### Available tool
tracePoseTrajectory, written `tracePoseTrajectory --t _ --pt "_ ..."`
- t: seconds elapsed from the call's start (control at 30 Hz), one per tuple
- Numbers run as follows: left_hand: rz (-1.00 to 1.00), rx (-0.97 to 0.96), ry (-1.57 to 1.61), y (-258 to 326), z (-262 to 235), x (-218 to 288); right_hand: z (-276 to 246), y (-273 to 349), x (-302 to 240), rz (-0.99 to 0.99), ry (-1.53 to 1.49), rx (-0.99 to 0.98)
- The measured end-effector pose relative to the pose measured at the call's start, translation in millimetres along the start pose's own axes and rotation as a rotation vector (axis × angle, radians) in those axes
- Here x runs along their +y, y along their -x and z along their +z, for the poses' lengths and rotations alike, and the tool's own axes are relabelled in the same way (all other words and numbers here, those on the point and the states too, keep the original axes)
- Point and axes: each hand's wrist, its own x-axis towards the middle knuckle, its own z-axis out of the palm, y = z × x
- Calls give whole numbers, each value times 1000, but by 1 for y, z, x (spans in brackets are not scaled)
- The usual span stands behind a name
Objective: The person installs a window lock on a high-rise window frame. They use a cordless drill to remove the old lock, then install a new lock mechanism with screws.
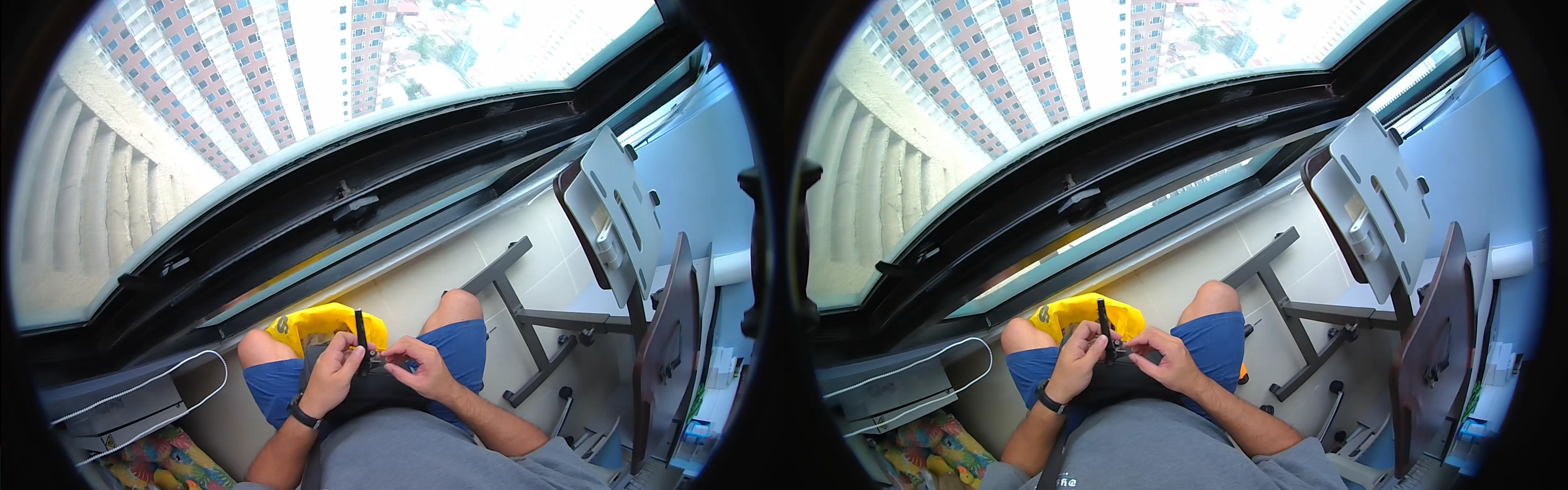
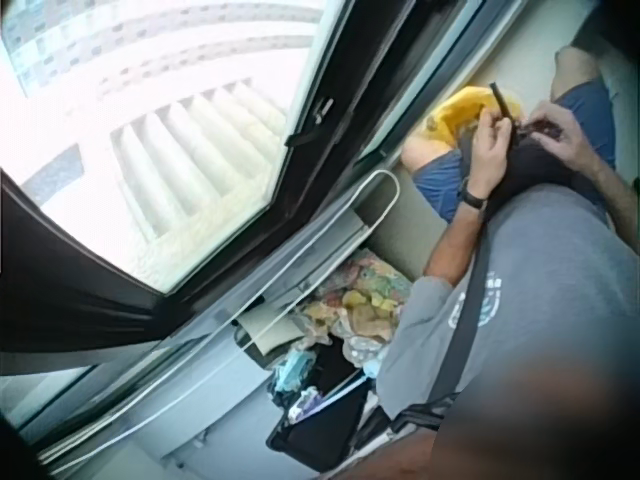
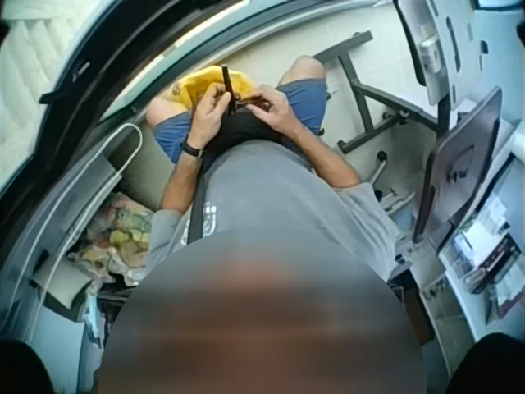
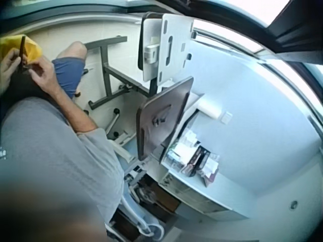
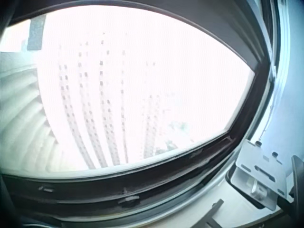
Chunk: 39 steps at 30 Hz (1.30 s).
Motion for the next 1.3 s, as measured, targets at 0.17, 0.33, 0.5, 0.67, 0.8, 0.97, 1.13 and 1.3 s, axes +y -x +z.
tracePoseTrajectory --t 0.17,0.33,0.5,0.67,0.8,0.97,1.13,1.3 --pt "29 106 285 -3 -26 -8 -59 -19 39 22 262 380" --pt "119 107 383 -6 -48 -7 -153 -42 73 149 83 716" --pt "59 112 406 -22 -42 -15 -190 -34 94 142 77 793" --pt "27 138 363 -40 -31 -26 -166 -22 149 344 291 718" --pt "50 113 277 -57 -36 -26 -32 -14 211 707 524 48" --pt "90 138 177 -75 -49 -20 96 -32 245 573 -154 -517" --pt "111 178 158 -82 -60 -18 117 -35 243 679 -359 -453" --pt "133 169 214 -78 -62 -28 100 -34 277 741 -168 138"
